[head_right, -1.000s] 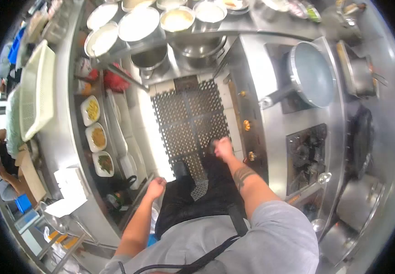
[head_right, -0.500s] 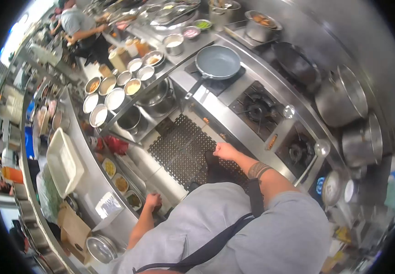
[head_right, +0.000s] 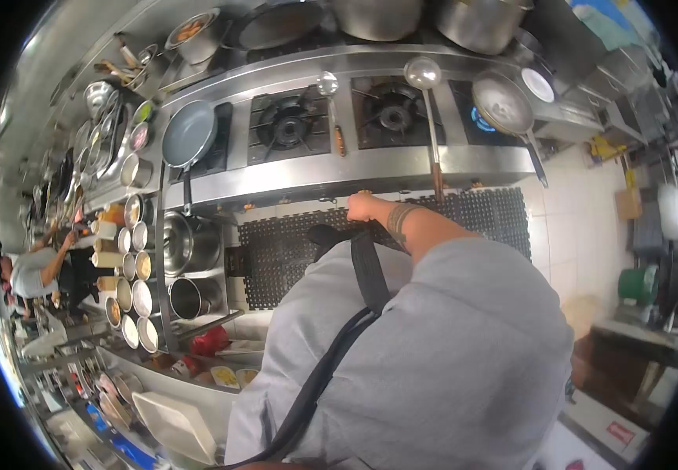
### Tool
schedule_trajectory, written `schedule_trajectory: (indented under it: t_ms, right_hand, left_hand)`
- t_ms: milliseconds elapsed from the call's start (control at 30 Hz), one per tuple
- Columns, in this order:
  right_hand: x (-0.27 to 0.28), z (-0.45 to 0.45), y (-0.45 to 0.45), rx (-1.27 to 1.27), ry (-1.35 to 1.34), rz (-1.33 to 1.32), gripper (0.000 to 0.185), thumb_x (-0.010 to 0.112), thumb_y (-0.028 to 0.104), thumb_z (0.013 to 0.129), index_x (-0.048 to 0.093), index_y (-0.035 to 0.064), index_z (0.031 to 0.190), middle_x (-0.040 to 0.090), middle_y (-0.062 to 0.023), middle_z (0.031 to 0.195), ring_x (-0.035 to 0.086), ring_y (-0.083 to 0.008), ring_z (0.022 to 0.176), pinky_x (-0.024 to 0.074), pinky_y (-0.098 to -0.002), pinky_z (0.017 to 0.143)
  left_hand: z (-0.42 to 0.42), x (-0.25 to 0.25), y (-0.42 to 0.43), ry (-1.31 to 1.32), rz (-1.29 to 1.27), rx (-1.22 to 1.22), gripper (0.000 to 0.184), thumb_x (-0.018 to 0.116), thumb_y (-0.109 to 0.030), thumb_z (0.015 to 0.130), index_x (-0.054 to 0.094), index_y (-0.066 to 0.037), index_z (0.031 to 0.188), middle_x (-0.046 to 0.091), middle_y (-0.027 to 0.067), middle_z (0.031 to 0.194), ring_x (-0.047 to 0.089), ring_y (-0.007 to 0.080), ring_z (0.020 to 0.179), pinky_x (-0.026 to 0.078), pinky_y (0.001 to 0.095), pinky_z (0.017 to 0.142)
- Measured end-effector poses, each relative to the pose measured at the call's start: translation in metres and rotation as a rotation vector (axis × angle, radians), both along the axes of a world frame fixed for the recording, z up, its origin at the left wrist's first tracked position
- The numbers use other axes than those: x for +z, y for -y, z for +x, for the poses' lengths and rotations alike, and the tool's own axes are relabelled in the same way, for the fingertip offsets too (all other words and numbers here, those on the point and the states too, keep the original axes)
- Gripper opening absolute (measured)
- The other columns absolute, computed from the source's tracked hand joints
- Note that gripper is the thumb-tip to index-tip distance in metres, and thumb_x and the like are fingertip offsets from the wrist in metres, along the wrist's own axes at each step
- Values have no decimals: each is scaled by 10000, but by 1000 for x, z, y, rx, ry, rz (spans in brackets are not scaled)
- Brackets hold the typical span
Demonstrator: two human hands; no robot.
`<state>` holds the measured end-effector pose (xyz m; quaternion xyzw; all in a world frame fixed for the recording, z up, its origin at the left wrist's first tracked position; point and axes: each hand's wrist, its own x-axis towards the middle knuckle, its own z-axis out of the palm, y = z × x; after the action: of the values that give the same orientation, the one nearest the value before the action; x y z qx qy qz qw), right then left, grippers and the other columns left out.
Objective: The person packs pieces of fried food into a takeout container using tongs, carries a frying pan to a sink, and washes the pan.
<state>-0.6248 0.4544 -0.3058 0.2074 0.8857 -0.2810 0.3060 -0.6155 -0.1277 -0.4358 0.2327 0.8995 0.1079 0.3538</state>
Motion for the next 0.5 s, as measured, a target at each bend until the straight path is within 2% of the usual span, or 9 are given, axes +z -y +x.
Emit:
schedule_trajectory:
  t_ms: [67,167,200,300,333,367,400,433,500]
  right_hand:
    - [-17,27,-8,-204,-20,-111,325,652,302,778,699,8,647,620,-130,520,637,-278,471,552,-393,543]
    - [-18,75,-20,-188,-100,-46,373,642,306,790,663,-5,585,615,-135,514,629,-278,459,553,-378,530]
    - [-26,90,-23,-243,-93,-35,373,626,298,789,652,2,564,606,-126,495,623,-287,449,549,-405,535]
    - [-80,139,-46,356,-264,211,265,625,254,754,691,23,644,642,-166,611,662,-318,585,544,-451,577]
    - [-117,153,-57,601,-277,338,230,627,245,740,706,39,674,655,-179,665,675,-328,650,544,-460,598]
    - [-123,168,-61,594,-243,306,211,629,245,735,719,56,701,660,-182,708,678,-331,704,545,-461,615]
    - [-128,174,-61,599,-217,284,198,632,244,730,731,74,728,665,-185,750,681,-334,758,547,-461,632]
    - [-135,171,-59,496,-97,265,189,643,242,744,748,85,747,677,-181,763,677,-331,766,549,-457,650]
    - [-116,166,-47,101,-251,-74,169,640,138,720,737,21,793,689,-202,769,686,-313,682,514,-450,597]
  left_hand:
    - [-22,6,-5,-15,-14,-61,226,636,-301,787,687,-109,895,675,189,921,653,370,905,540,473,752]
    - [-52,12,-15,-67,-24,-152,223,636,-298,784,687,-110,894,675,190,918,651,373,901,539,476,751]
    - [-62,15,-20,-98,-25,-188,223,636,-296,783,687,-110,894,675,190,917,650,374,899,538,477,751]
    - [-82,30,-28,-216,-10,-262,220,636,-293,780,687,-110,892,674,190,915,648,377,895,537,479,750]
    - [-81,34,-28,-371,132,-265,178,621,-220,832,662,-65,909,667,165,808,647,328,734,534,442,645]
    - [-73,56,-46,71,273,230,168,599,-184,873,638,-32,933,646,121,771,625,260,674,510,386,588]
    - [-65,85,-68,347,443,825,160,578,-148,913,615,2,957,624,78,734,603,193,613,487,329,530]
    - [-66,78,-72,417,538,991,163,570,-138,931,601,18,969,612,57,729,591,158,605,468,294,510]
    - [-52,69,-76,426,540,1032,180,584,-161,926,609,10,974,639,69,759,620,155,635,483,272,526]
